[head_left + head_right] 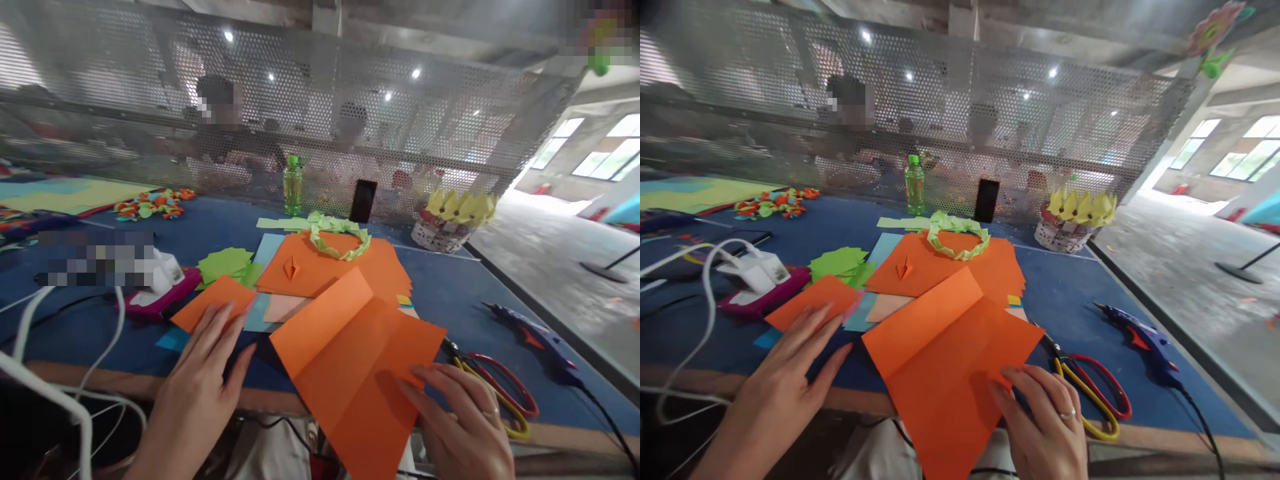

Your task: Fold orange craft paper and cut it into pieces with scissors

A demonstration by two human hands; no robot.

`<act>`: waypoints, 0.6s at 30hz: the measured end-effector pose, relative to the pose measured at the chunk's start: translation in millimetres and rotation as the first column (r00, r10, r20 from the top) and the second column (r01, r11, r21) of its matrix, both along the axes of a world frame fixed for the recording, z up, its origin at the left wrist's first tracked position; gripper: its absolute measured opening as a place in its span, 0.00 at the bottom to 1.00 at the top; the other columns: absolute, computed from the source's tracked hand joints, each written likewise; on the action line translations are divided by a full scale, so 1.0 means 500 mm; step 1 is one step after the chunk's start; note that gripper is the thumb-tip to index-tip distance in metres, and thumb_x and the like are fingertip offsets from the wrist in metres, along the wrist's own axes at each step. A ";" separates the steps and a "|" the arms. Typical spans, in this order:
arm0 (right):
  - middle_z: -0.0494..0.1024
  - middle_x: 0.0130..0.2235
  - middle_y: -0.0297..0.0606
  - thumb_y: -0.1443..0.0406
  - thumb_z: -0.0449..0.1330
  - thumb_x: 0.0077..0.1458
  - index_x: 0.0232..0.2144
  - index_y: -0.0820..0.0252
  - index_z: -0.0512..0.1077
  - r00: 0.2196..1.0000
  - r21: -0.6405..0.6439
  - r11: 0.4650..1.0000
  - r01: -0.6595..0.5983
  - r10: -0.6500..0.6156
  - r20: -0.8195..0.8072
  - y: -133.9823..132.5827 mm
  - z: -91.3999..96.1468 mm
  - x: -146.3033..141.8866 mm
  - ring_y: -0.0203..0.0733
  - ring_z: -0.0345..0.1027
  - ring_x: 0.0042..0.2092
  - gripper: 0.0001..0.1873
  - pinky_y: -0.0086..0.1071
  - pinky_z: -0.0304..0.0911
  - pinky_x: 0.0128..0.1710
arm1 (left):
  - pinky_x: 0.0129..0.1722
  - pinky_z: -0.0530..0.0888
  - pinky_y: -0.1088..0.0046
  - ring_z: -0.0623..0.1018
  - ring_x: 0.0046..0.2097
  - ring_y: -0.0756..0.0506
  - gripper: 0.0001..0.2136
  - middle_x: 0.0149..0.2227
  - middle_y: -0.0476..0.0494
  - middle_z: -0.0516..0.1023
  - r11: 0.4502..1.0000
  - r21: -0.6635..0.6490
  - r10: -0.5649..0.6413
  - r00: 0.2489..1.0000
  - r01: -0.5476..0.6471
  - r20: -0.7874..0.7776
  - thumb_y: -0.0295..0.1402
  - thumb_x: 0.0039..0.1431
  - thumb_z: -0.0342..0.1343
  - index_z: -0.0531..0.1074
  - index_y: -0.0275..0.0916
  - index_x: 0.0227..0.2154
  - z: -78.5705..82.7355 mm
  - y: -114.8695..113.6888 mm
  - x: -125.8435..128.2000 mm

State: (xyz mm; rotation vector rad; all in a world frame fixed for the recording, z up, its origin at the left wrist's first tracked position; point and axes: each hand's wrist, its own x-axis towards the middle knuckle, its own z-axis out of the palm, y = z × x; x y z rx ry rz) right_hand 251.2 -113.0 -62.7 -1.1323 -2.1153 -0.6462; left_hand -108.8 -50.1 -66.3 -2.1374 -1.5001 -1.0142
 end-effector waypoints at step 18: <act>0.76 0.47 0.38 0.80 0.55 0.60 0.39 0.49 0.81 0.942 -0.078 0.993 -0.090 0.059 -0.330 0.039 0.070 0.030 0.45 0.65 0.48 0.22 0.39 0.62 0.45 | 0.62 0.67 0.65 0.70 0.63 0.39 0.22 0.65 0.39 0.68 0.937 0.011 -0.348 0.929 0.349 0.126 0.35 0.69 0.52 0.63 0.36 0.64 0.064 -0.041 0.125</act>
